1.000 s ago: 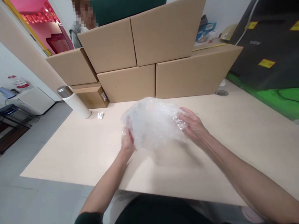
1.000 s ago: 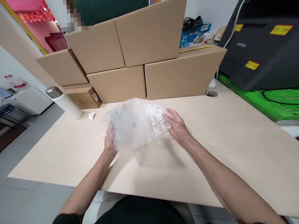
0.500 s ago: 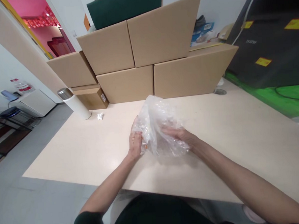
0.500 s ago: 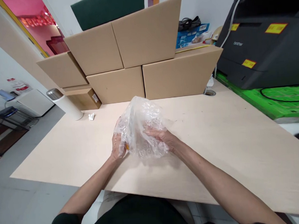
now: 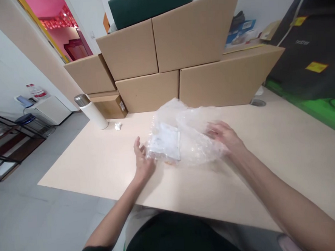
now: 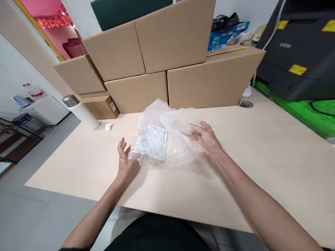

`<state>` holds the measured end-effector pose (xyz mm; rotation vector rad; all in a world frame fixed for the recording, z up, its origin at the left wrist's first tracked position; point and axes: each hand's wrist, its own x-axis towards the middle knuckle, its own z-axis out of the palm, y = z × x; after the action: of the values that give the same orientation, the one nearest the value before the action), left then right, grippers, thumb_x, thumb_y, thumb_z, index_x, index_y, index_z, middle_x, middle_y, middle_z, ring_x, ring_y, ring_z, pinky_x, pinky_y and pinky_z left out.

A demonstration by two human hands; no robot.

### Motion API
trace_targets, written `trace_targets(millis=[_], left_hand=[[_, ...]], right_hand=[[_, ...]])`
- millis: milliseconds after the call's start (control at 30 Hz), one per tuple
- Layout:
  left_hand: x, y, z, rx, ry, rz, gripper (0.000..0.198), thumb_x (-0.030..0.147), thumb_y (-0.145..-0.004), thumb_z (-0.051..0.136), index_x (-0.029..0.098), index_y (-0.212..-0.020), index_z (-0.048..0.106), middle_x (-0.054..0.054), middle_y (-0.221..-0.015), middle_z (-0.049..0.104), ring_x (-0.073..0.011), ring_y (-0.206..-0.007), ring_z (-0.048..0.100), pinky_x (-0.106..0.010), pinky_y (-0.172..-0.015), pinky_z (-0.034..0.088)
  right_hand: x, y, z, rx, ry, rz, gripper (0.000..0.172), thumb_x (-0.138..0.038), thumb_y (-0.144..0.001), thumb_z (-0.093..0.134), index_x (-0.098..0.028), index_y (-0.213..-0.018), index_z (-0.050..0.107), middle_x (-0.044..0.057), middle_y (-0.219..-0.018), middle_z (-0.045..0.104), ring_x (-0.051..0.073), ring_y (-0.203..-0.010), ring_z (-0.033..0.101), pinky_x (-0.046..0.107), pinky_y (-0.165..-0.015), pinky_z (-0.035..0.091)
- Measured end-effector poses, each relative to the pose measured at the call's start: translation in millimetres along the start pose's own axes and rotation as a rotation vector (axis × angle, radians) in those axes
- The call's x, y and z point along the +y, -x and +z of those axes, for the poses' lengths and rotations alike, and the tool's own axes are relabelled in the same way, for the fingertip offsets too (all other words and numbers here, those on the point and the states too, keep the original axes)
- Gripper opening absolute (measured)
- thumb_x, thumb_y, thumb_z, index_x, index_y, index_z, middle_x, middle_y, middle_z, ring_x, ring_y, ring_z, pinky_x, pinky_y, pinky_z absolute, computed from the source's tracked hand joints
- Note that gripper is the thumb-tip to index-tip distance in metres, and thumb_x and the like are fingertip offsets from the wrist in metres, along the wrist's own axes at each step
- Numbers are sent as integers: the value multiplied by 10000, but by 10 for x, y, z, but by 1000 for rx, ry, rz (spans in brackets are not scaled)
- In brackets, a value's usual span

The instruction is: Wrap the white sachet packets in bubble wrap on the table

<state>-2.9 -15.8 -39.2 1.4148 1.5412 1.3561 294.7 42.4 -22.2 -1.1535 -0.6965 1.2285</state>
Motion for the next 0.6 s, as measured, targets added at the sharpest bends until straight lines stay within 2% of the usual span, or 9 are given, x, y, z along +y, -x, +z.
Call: trace_targets(millis=[67,133,200,267,367,467,533,600], left_hand=[[-36,-18,-107,-25,-243,215,761,370,-784,670,268,-1455,327,-160,-1583,166,-344,-1420,327,-521,-1091,387],[-46,-32,-200,-7,-431,462,560,351,-821,628,237,-1349,482,-157,-1569,202,-357,-1411,328,-539,-1091,371],[-52,-39,-283,7,-557,626,369,313,-863,589,226,-1222,593,-154,-1495,360,-336,-1332,430,-520,-1054,407],[-66,-38,-351,-27,-621,683,224,282,-896,567,223,-1094,653,-135,-1280,577,-286,-1156,568,-466,-971,473],[-83,-21,-395,-89,-642,660,166,271,-917,558,207,-1037,653,-93,-1001,690,-237,-941,647,-406,-866,519],[-69,-3,-390,-110,-615,588,142,274,-924,531,202,-991,633,-77,-938,695,-215,-876,661,-366,-814,530],[-58,-10,-419,-61,-539,450,119,285,-920,520,211,-965,601,-48,-882,679,-188,-797,670,-322,-735,536],[-65,-31,-511,26,-402,261,173,310,-903,530,223,-1052,542,-18,-877,653,-169,-733,679,-296,-674,538]], right_hand=[[-26,-62,-63,60,19,-9,477,-406,-645,770,-303,-1030,508,39,-1098,622,218,-964,623,370,-732,588],[-70,-88,-104,109,60,-19,516,-464,-679,740,-317,-1107,491,61,-1241,575,243,-1098,584,364,-745,582],[-134,-80,-125,96,93,-56,557,-507,-712,706,-330,-1184,468,68,-1348,526,259,-1200,539,359,-759,575],[-216,-35,-126,35,102,-96,578,-525,-736,681,-338,-1233,453,65,-1409,496,257,-1253,510,355,-788,564],[-345,103,-99,-62,131,-132,616,-539,-747,682,-345,-1285,452,70,-1437,490,247,-1268,512,354,-841,543],[-412,254,-64,-246,320,-168,764,-504,-698,758,-338,-1370,434,95,-1399,530,257,-1204,557,371,-860,534],[-399,293,-64,-353,473,-187,875,-440,-657,802,-307,-1423,401,103,-1263,617,241,-1040,623,369,-814,540],[-347,252,-101,-384,573,-208,862,-400,-663,780,-264,-1428,406,73,-1059,678,197,-818,637,348,-720,536]])
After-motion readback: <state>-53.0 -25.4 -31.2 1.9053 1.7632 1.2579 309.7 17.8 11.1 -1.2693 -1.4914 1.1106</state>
